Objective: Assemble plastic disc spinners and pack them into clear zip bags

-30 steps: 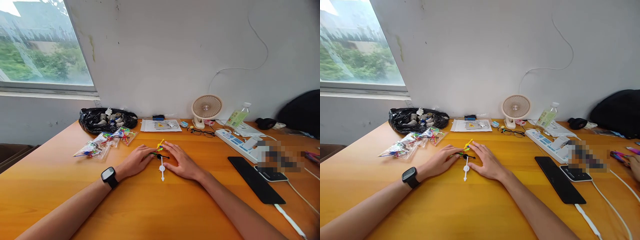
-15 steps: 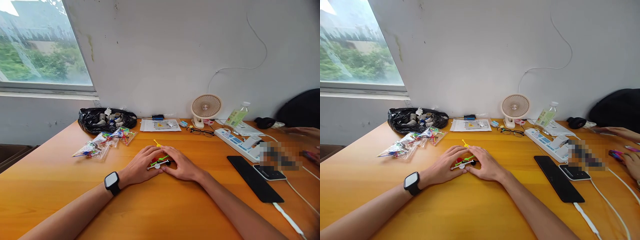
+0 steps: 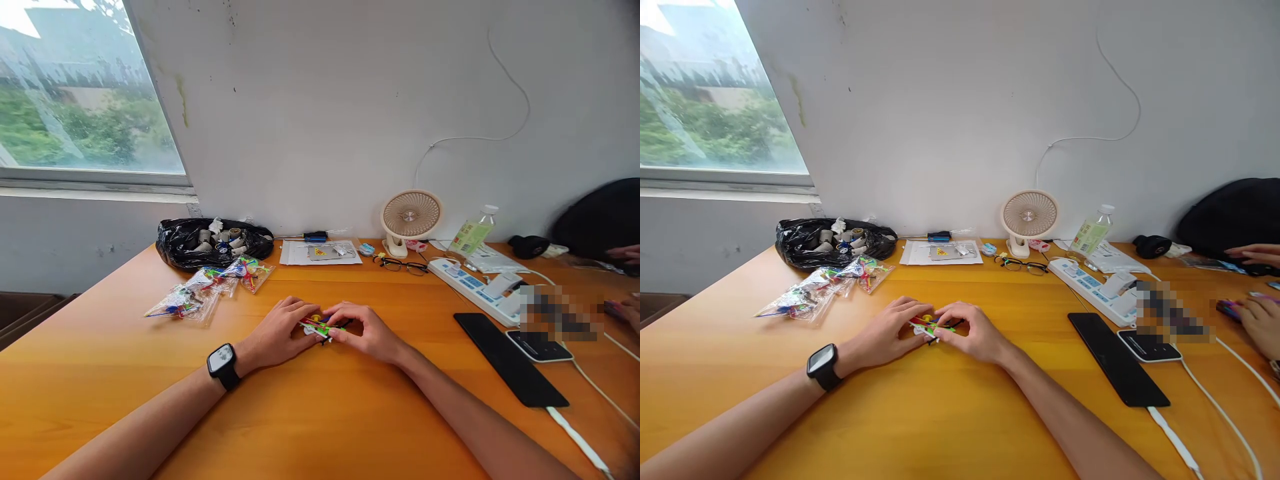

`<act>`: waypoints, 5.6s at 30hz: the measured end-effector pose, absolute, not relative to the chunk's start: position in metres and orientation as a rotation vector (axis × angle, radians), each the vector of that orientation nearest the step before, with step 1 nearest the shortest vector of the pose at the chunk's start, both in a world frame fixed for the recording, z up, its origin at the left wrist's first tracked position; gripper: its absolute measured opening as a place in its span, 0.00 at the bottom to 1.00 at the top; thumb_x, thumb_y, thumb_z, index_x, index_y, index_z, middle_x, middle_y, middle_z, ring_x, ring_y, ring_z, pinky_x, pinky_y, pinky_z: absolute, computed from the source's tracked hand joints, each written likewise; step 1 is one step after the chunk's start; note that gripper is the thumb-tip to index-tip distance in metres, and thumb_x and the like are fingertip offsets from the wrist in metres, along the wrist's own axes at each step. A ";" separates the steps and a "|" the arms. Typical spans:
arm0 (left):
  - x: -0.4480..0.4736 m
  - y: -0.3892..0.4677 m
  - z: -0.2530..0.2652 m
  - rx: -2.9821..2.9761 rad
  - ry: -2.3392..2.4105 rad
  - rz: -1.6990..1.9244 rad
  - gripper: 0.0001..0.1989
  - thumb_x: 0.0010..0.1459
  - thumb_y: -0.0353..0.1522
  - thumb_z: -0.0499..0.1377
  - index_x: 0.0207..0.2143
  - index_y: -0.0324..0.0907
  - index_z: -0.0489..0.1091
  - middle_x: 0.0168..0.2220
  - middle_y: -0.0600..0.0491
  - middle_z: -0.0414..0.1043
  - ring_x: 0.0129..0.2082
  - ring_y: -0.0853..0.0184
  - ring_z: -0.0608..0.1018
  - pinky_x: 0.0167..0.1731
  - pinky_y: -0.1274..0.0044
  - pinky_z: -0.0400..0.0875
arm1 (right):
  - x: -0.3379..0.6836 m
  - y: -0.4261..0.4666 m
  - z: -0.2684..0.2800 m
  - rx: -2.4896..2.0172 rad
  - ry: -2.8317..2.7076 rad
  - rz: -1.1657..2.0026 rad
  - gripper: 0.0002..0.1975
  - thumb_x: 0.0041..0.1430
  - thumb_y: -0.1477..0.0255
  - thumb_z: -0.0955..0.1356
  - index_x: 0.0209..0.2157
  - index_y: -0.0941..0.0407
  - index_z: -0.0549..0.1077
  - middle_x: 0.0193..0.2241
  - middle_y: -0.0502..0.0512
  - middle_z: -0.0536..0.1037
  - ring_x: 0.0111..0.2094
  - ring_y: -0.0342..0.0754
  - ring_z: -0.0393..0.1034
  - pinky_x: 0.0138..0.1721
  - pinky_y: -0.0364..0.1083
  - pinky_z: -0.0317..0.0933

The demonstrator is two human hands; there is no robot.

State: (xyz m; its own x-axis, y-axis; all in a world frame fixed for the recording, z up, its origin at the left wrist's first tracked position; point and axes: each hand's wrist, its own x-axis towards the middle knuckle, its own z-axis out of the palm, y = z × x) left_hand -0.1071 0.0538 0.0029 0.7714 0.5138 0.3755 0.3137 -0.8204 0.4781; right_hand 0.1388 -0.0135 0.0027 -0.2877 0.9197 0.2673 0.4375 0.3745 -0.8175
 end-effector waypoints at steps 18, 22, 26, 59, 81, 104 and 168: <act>-0.113 0.055 -0.006 2.640 0.517 0.549 0.53 0.55 0.59 0.65 0.74 0.46 0.52 0.69 0.40 0.63 0.69 0.45 0.64 0.67 0.55 0.62 | 0.158 0.010 -0.016 -1.361 -1.650 0.493 0.29 0.76 0.51 0.54 0.50 0.51 0.79 0.57 0.59 0.72 0.64 0.57 0.63 0.70 0.58 0.51; -0.114 0.054 -0.005 2.629 0.488 0.496 0.56 0.55 0.60 0.65 0.76 0.47 0.46 0.74 0.41 0.53 0.73 0.44 0.57 0.70 0.52 0.57 | 0.181 0.041 -0.032 -1.519 -1.515 0.267 0.29 0.72 0.48 0.58 0.51 0.54 0.78 0.58 0.65 0.69 0.63 0.60 0.64 0.65 0.60 0.60; -0.115 0.055 -0.003 2.570 0.498 0.535 0.51 0.61 0.56 0.62 0.76 0.48 0.44 0.76 0.44 0.48 0.74 0.47 0.53 0.71 0.53 0.55 | 0.193 0.072 -0.034 -1.633 -1.625 0.024 0.26 0.73 0.56 0.59 0.58 0.57 0.76 0.68 0.65 0.62 0.67 0.62 0.60 0.68 0.62 0.57; -0.073 0.104 0.135 2.105 0.604 0.840 0.22 0.61 0.48 0.67 0.45 0.39 0.77 0.38 0.47 0.81 0.36 0.65 0.80 0.34 0.77 0.72 | 0.149 0.052 0.145 -1.023 -1.643 0.740 0.19 0.54 0.59 0.79 0.43 0.54 0.79 0.34 0.52 0.78 0.34 0.47 0.74 0.36 0.46 0.68; -0.095 0.131 0.125 2.038 0.509 0.487 0.15 0.56 0.42 0.71 0.35 0.39 0.79 0.31 0.48 0.82 0.29 0.69 0.81 0.30 0.79 0.73 | 0.140 0.052 0.142 -1.184 -1.879 0.770 0.23 0.59 0.49 0.74 0.33 0.56 0.76 0.25 0.50 0.74 0.28 0.44 0.66 0.29 0.44 0.58; -0.102 0.117 0.146 2.364 0.563 0.656 0.22 0.65 0.48 0.62 0.28 0.39 0.74 0.22 0.56 0.72 0.22 0.74 0.69 0.21 0.80 0.58 | 0.131 0.047 0.143 -1.072 -1.998 0.982 0.17 0.59 0.55 0.75 0.41 0.53 0.77 0.37 0.52 0.78 0.39 0.48 0.71 0.39 0.45 0.63; -0.130 0.132 0.142 2.068 0.288 -0.062 0.42 0.65 0.56 0.57 0.74 0.53 0.49 0.64 0.44 0.69 0.61 0.52 0.74 0.61 0.63 0.65 | 0.111 0.031 0.159 -1.009 -2.130 0.548 0.04 0.63 0.70 0.72 0.38 0.55 0.79 0.33 0.51 0.79 0.37 0.47 0.73 0.41 0.46 0.64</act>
State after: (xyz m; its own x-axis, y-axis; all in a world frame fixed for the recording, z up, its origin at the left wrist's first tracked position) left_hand -0.1296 0.1320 0.1416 0.9704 0.1782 -0.1633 0.2294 -0.4664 0.8543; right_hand 0.1109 0.0309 0.1592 -0.4464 0.7921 0.4162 0.4931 0.6059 -0.6243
